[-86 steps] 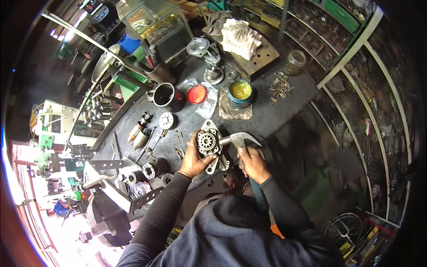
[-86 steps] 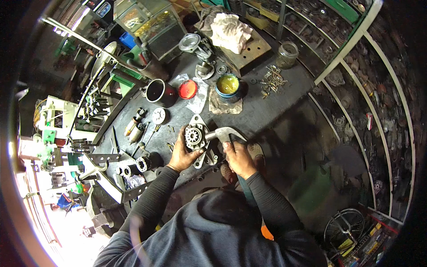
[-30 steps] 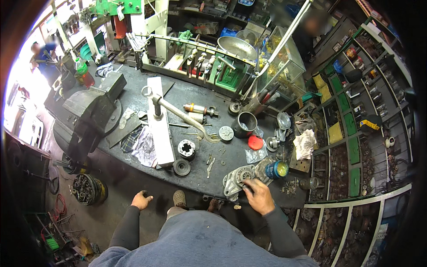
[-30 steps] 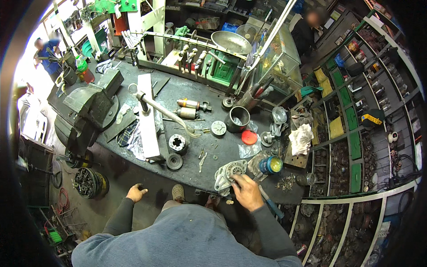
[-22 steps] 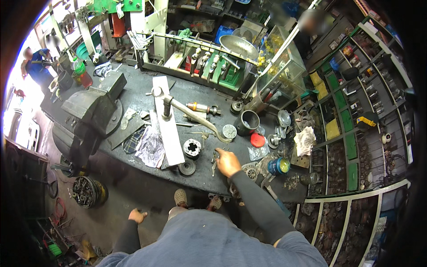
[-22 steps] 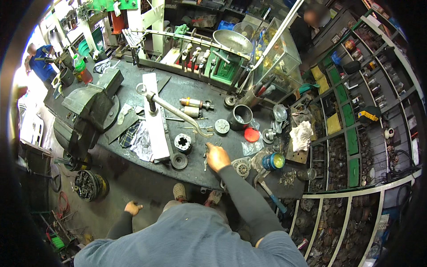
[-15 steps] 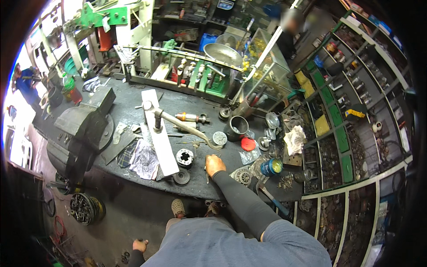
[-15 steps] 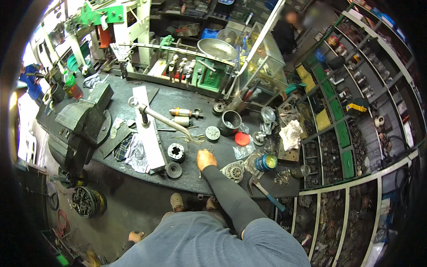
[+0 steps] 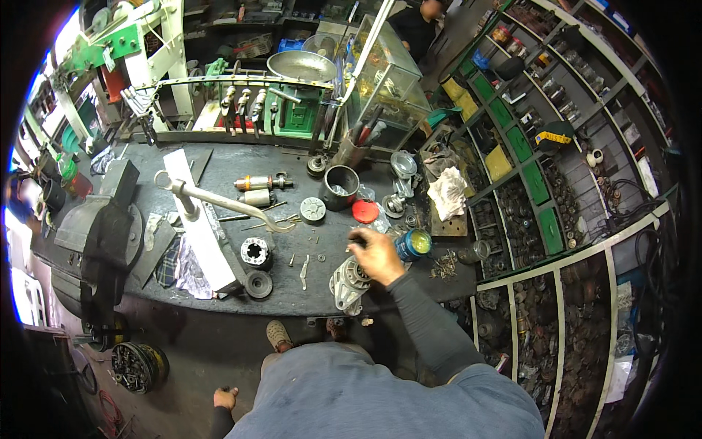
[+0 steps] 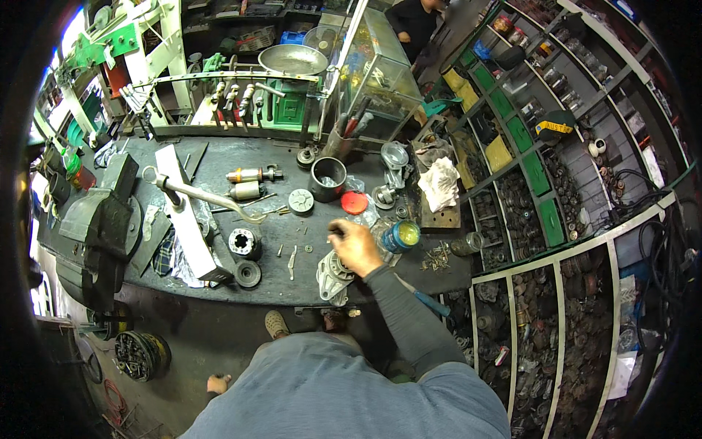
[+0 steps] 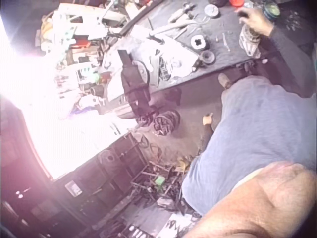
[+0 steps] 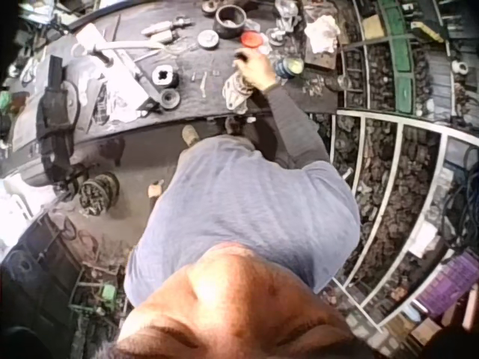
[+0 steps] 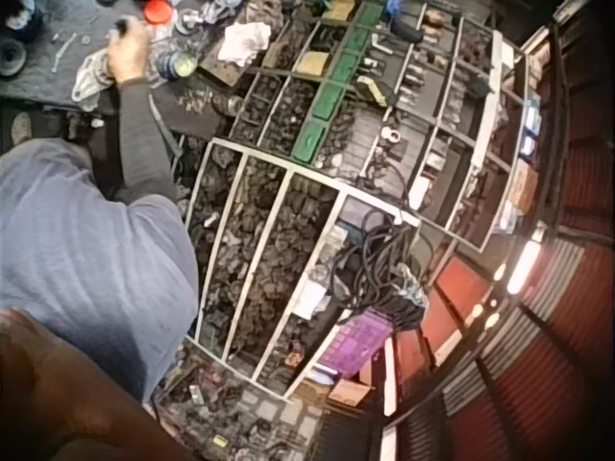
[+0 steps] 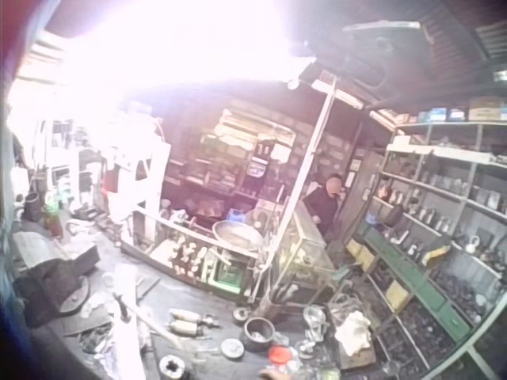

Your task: The person assembles small mechanical parts on a cluttered workbench. They repeatedly pick up components, align them, and use a hammer to tap pieces into place. The person also applies grease from a small container to the assembly and occasionally wipes parts with a cloth.

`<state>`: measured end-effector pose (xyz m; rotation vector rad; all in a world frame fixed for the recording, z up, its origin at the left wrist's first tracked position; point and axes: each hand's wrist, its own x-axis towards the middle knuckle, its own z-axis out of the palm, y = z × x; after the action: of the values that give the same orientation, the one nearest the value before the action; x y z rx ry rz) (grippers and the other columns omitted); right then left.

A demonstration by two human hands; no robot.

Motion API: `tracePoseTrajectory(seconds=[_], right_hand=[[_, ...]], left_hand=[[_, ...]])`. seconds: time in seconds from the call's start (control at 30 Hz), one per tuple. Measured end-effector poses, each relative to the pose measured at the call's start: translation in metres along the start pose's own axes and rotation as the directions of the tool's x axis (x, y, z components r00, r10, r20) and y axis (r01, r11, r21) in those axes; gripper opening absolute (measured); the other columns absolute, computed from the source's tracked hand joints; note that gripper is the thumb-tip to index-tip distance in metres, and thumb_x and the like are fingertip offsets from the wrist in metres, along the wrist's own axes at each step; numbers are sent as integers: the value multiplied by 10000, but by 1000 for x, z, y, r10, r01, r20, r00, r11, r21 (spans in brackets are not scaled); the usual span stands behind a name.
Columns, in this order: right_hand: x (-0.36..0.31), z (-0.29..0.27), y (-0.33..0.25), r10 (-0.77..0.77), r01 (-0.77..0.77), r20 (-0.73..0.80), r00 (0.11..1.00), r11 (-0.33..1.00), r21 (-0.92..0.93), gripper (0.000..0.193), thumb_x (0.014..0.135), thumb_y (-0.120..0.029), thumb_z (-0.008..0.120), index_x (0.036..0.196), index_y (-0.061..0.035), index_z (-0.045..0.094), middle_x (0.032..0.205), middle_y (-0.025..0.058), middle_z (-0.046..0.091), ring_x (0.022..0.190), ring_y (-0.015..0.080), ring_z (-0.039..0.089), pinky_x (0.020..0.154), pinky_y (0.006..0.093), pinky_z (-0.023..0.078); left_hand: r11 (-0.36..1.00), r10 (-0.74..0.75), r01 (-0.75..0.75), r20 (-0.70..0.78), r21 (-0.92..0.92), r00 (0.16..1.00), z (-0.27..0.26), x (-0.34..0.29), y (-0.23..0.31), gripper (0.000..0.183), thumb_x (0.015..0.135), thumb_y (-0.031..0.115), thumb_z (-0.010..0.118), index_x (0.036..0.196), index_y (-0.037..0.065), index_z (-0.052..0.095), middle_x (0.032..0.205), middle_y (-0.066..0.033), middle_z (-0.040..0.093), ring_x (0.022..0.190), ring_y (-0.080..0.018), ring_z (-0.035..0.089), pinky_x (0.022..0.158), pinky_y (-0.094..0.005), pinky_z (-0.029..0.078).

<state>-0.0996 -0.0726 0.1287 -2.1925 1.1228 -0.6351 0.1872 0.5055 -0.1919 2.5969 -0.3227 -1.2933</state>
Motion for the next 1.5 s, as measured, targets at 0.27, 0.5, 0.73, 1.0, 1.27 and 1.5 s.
tracePoseTrajectory(seconds=[0.27,0.5,0.73,1.0,1.27,1.5], right_hand=[[-56,-33,66,127,-127,-88,988,992,3,204,930,-86,802,1116,-3,789,1076,215,805,1015,365,791,895,428,617],[-62,-18,97,23,-14,-101,995,996,92,230,906,-46,822,1125,-1,772,1057,197,802,985,350,791,854,418,620],[-59,-27,119,-306,306,77,949,952,12,210,955,-77,758,1160,-38,730,1010,185,702,956,433,705,829,501,581],[-42,-44,112,-360,435,302,883,869,-236,126,877,-85,794,964,-5,753,914,246,736,880,463,711,795,551,570],[-20,-58,39,-155,515,581,799,676,-527,332,998,-303,672,1145,-27,784,1152,330,746,1080,500,712,984,591,562],[-6,-29,92,-126,532,629,767,674,-513,321,968,-300,651,994,-9,783,1039,301,771,1009,498,746,911,592,594]], left_hand=[[985,171,-171,24,-12,985,-15,11,119,655,952,316,866,1440,-68,656,1356,-239,757,1300,-334,716,1124,-418,546],[986,162,-164,70,29,984,-3,-30,164,698,973,320,851,1503,-62,607,1438,-222,722,1358,-320,682,1156,-407,525],[988,47,-50,22,143,999,24,-76,134,686,956,396,852,1463,-27,665,1417,-232,730,1340,-338,697,1136,-405,543],[986,-75,60,88,158,993,90,-83,69,778,945,603,777,1462,26,699,1537,-216,652,1454,-367,600,1212,-449,479],[994,-112,113,39,-4,993,113,-54,77,801,931,657,763,1369,-13,741,1486,-263,669,1419,-397,621,1169,-482,511],[988,-131,134,36,-74,991,115,-47,69,821,917,666,776,1382,-10,737,1488,-262,669,1418,-390,626,1164,-479,515]])
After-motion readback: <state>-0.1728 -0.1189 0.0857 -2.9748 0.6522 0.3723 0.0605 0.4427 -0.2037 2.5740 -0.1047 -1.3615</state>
